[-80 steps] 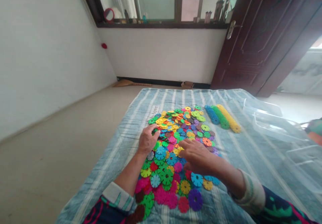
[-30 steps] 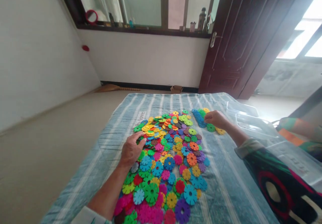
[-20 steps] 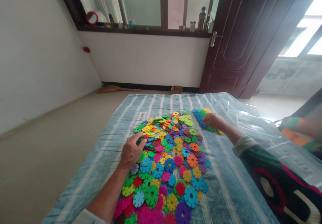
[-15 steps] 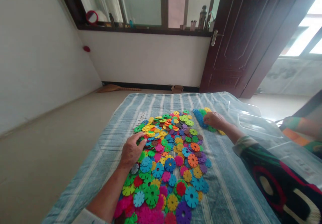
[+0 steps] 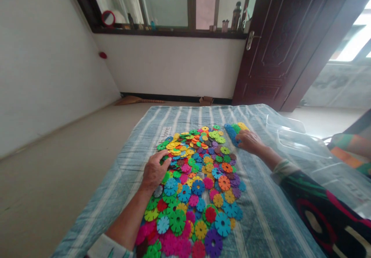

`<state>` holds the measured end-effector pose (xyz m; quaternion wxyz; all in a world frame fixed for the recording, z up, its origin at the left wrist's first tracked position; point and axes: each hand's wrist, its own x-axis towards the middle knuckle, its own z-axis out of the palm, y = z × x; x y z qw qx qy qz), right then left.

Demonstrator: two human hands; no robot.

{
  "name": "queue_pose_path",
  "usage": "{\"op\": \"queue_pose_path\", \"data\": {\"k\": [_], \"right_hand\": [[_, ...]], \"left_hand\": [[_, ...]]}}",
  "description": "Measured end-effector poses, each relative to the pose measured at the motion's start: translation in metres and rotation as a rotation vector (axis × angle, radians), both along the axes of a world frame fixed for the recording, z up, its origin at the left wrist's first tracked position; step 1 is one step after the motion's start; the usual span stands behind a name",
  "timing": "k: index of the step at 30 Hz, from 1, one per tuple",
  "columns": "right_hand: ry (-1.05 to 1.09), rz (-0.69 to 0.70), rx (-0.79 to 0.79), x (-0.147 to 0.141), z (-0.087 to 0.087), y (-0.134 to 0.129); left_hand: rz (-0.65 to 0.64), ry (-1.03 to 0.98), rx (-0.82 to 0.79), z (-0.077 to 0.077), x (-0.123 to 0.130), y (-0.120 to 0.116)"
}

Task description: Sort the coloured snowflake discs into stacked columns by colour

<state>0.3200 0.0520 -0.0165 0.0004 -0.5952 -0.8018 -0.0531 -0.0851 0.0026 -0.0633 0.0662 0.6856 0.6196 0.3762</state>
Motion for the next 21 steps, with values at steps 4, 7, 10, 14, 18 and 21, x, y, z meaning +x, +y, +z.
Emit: {"op": "queue_pose_path", "data": {"k": [4,7,10,14,18,21], "right_hand": [[0.037,-0.021,0.033,-0.016,0.005,-0.015],[0.155,0.130,0.015,-0.046,0.013,-0.041],[0.248,0.420,-0.038,-0.085,0.019,-0.074],[0.233,0.623,-0.067,-0.128,0.017,-0.106],[0.134,0.672,-0.082,-0.146,0.013,-0.118],[0.100,0.675,-0.101,-0.150,0.010,-0.119]], "left_hand": [[0.001,-0.006,-0.004,0.000,0.002,-0.001],[-0.009,-0.013,0.001,0.000,0.002,-0.002],[-0.009,-0.017,-0.006,0.001,0.003,-0.002],[-0.013,-0.011,-0.017,0.003,0.004,-0.002],[-0.002,-0.016,-0.022,0.003,0.005,-0.002],[-0.001,-0.015,-0.024,0.003,0.006,-0.002]]}}
